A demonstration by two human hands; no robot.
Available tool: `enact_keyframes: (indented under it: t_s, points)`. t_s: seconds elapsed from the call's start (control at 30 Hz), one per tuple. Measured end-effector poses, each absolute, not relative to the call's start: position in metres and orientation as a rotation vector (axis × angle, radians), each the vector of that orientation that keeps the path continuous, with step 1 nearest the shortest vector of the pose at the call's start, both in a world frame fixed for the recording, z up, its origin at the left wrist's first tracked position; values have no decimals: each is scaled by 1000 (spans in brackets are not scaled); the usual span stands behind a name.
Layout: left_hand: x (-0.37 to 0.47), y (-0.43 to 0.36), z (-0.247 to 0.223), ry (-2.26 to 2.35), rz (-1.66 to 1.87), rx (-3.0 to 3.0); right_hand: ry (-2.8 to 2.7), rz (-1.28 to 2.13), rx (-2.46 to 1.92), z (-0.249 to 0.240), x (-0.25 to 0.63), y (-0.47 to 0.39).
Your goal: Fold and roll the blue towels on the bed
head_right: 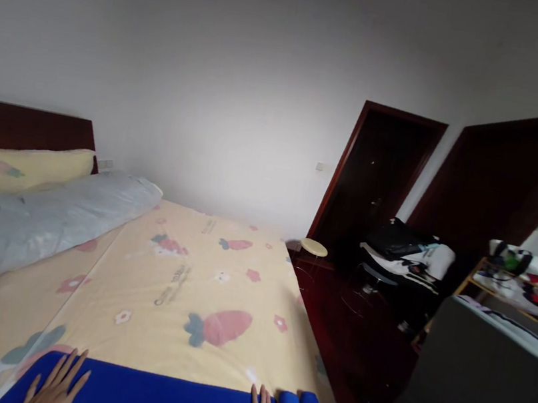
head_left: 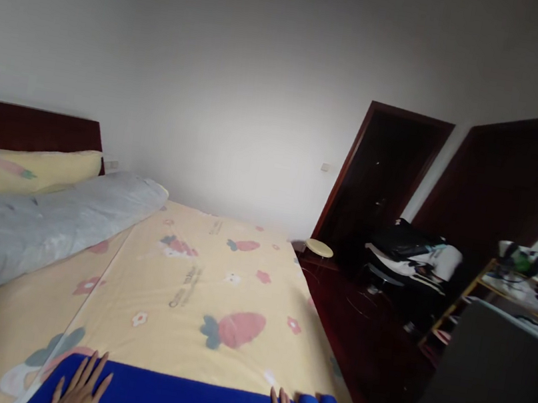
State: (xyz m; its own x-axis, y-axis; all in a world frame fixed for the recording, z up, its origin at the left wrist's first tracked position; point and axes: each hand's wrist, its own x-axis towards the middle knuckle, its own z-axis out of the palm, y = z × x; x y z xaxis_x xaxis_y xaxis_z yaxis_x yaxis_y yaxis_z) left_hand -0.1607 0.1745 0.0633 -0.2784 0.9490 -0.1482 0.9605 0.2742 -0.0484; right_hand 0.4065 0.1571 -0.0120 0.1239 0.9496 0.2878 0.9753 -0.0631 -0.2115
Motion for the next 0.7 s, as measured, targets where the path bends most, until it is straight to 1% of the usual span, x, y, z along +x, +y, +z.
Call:
enact_keyframes:
  t_s: [0.1,0.2,0.23,0.27,0.3,0.33,0.37,0.4,0.43,0.53,0.6,0.7]
  points:
    - [-146,174,75,2468,-138,1791,-1841,-138,-2076,-2,392,156]
    - [-88,167,85,2534,-16,1913,-1784,-118,-2035,9,334,152]
    - [-61,163,85,2478,29,2019,-1821,-66,-1969,12,307,150]
    - [-35,159,84,2372,53,2133,-1904,8,-1860,14,279,149]
    - [-12,155,82,2127,119,2269,-2016,97,-1740,16,254,148]
    - [5,151,79,1915,133,2332,-2094,166,-1651,17,235,147]
    - [13,148,75,1799,131,2342,-2143,217,-1602,18,225,146]
    - [11,146,71,1756,115,2326,-2163,245,-1601,18,226,145]
    - [-3,144,66,1819,83,2279,-2148,245,-1648,18,238,143]
    - [-85,145,51,2266,-7,2027,-1955,119,-1919,8,319,136]
    - [-146,147,42,2452,2,1829,-1797,-7,-2044,-3,375,131]
    - [-196,150,39,2504,-5,1757,-1710,-123,-2059,-17,417,128]
